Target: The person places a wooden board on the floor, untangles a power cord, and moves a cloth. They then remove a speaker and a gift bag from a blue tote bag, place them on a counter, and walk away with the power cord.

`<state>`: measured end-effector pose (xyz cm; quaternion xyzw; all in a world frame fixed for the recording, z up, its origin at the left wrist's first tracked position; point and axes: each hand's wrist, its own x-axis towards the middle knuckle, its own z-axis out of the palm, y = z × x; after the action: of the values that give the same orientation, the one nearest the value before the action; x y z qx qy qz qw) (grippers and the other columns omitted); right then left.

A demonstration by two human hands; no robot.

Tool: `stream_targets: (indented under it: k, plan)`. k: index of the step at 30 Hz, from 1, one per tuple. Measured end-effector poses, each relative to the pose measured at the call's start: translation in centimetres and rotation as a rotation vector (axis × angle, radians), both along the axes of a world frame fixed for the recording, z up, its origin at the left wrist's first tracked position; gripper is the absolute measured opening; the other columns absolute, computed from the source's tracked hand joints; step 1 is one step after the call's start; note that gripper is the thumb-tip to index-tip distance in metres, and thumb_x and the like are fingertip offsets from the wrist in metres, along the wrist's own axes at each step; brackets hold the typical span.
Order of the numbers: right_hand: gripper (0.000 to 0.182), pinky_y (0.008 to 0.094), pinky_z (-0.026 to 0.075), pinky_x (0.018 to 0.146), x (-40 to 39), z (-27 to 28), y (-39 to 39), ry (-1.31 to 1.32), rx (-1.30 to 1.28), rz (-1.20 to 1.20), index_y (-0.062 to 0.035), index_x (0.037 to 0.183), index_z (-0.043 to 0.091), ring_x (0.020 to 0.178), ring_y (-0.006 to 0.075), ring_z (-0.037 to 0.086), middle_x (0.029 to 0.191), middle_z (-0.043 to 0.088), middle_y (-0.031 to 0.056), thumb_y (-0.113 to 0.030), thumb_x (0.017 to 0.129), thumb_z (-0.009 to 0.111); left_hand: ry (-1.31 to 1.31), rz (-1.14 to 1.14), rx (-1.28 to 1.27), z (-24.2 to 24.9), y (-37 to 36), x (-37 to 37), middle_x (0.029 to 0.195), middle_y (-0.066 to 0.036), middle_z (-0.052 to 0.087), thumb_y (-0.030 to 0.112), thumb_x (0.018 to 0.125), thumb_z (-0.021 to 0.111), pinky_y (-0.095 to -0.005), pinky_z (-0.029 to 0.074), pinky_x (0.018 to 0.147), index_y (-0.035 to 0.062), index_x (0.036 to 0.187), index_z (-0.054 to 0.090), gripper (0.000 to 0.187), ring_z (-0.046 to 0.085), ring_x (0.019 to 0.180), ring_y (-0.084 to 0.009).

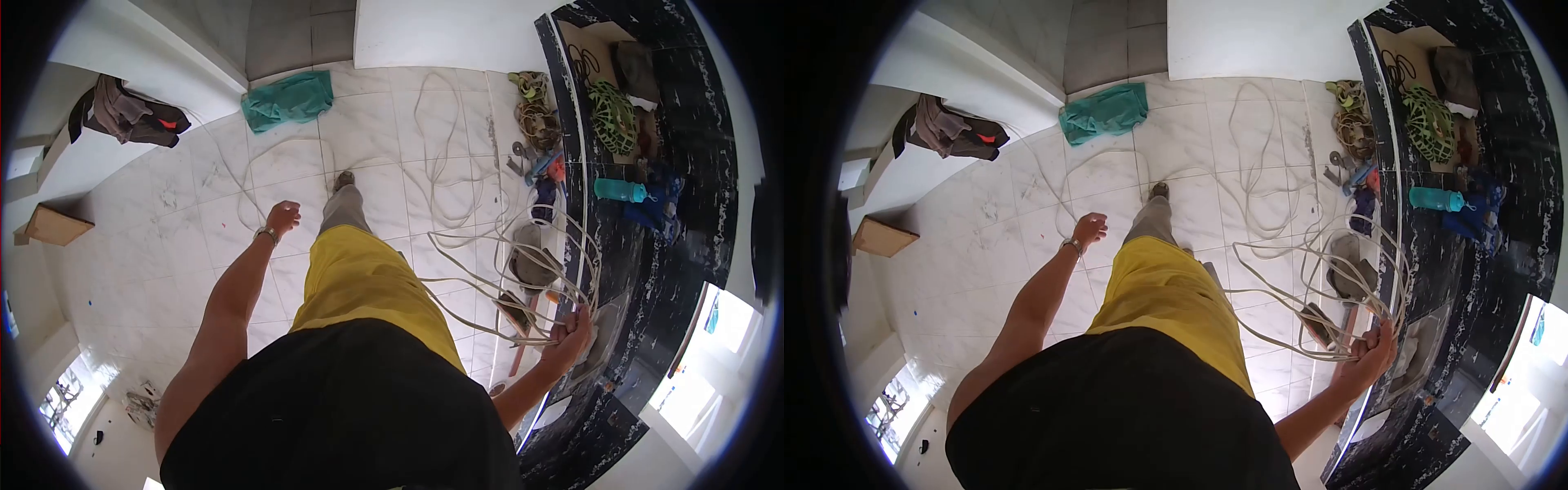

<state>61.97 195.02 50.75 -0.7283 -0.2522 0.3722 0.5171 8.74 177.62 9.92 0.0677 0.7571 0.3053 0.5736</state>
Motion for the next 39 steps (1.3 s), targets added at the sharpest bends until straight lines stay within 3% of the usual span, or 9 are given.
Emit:
stream_targets:
  k: [8,17,18,23,28,31,32,35,39]
  plan:
    - [0.016,0.0203,0.022,0.038,-2.5,0.3,8.0,0.03,-0.106,0.224,-0.0084,0.095,0.063,0.042,0.0008,0.029,0.06,0.043,-0.0069,-0.024,0.098,0.06,0.078,0.008,0.241,9.9,13.7,-5.0,0.087,-0.005,0.067,0.016,0.093,0.058,-0.0218,0.048,0.057,0.0041,0.116,0.063,0.026,0.063,0.068,-0.0108]
    - [0.022,0.0217,0.026,0.039,2.7,-2.4,15.6,0.024,-0.167,0.413,-0.0062,0.093,0.062,0.043,0.0032,0.034,0.06,0.044,-0.0055,-0.028,0.096,0.061,0.138,0.3,-0.143,1.9,3.6,-0.8,0.081,-0.006,0.065,0.015,0.094,0.051,-0.0262,0.043,0.046,0.0129,0.114,0.063,0.023,0.059,0.058,-0.0122]
    - [0.023,0.0221,0.026,0.039,3.2,-2.9,16.5,0.009,-0.17,0.447,-0.0056,0.091,0.062,0.044,0.0037,0.034,0.06,0.044,-0.0052,-0.028,0.096,0.062,0.047,0.276,-0.169,-0.4,1.7,0.6,0.081,-0.005,0.065,0.015,0.093,0.051,-0.0273,0.044,0.046,0.0132,0.112,0.063,0.022,0.059,0.056,-0.0128]
    - [0.023,0.0223,0.027,0.041,4.8,-5.9,19.1,-0.075,-0.25,0.548,-0.0061,0.091,0.062,0.046,0.0034,0.036,0.06,0.044,-0.0051,-0.028,0.095,0.062,0.035,-0.306,-0.184,2.5,-1.0,14.7,0.091,-0.006,0.071,0.023,0.093,0.057,-0.0297,0.054,0.06,0.0123,0.116,0.065,0.026,0.068,0.073,-0.0165]
    - [0.02,0.0227,0.025,0.04,5.7,-9.3,23.7,-0.096,-0.272,0.638,-0.0082,0.085,0.061,0.046,0.0029,0.035,0.059,0.043,-0.006,-0.026,0.095,0.062,0.158,-0.24,-0.096,4.9,-1.0,22.3,0.086,-0.008,0.072,0.023,0.094,0.06,-0.0325,0.057,0.064,0.0103,0.105,0.072,0.021,0.069,0.074,-0.0163]
    - [0.018,0.0224,0.025,0.04,5.0,-9.9,25.8,-0.023,-0.295,0.692,-0.0091,0.084,0.06,0.044,0.0032,0.035,0.059,0.043,-0.0056,-0.024,0.094,0.062,0.046,-0.093,-0.079,3.9,-0.1,23.1,0.085,-0.008,0.072,0.021,0.093,0.059,-0.0312,0.056,0.065,0.0088,0.102,0.073,0.02,0.069,0.076,-0.0157]
    - [0.019,0.0226,0.024,0.04,4.7,-9.6,26.4,-0.004,-0.291,0.691,-0.0093,0.082,0.059,0.045,0.0032,0.035,0.058,0.043,-0.0055,-0.024,0.094,0.061,0.192,-0.16,-0.017,3.2,0.3,23.2,0.086,-0.008,0.071,0.02,0.094,0.057,-0.0313,0.055,0.062,0.0081,0.102,0.071,0.02,0.067,0.071,-0.0153]
    - [0.02,0.0227,0.027,0.04,3.3,-8.5,27.5,-0.059,-0.259,0.711,-0.0081,0.084,0.058,0.046,0.0036,0.037,0.059,0.045,-0.0047,-0.024,0.095,0.062,-0.032,-0.014,-0.097,2.8,5.2,21.9,0.089,-0.007,0.069,0.019,0.095,0.054,-0.029,0.052,0.059,0.0111,0.114,0.065,0.023,0.062,0.065,-0.0132]
    - [0.022,0.0226,0.029,0.041,4.0,-7.4,27.8,-0.107,-0.199,0.681,-0.0066,0.083,0.059,0.047,0.0033,0.038,0.06,0.047,-0.0037,-0.025,0.095,0.062,-0.014,-0.189,-0.18,0.0,12.0,17.3,0.089,-0.007,0.069,0.023,0.095,0.057,-0.0301,0.051,0.058,0.0113,0.115,0.065,0.024,0.062,0.065,-0.0132]
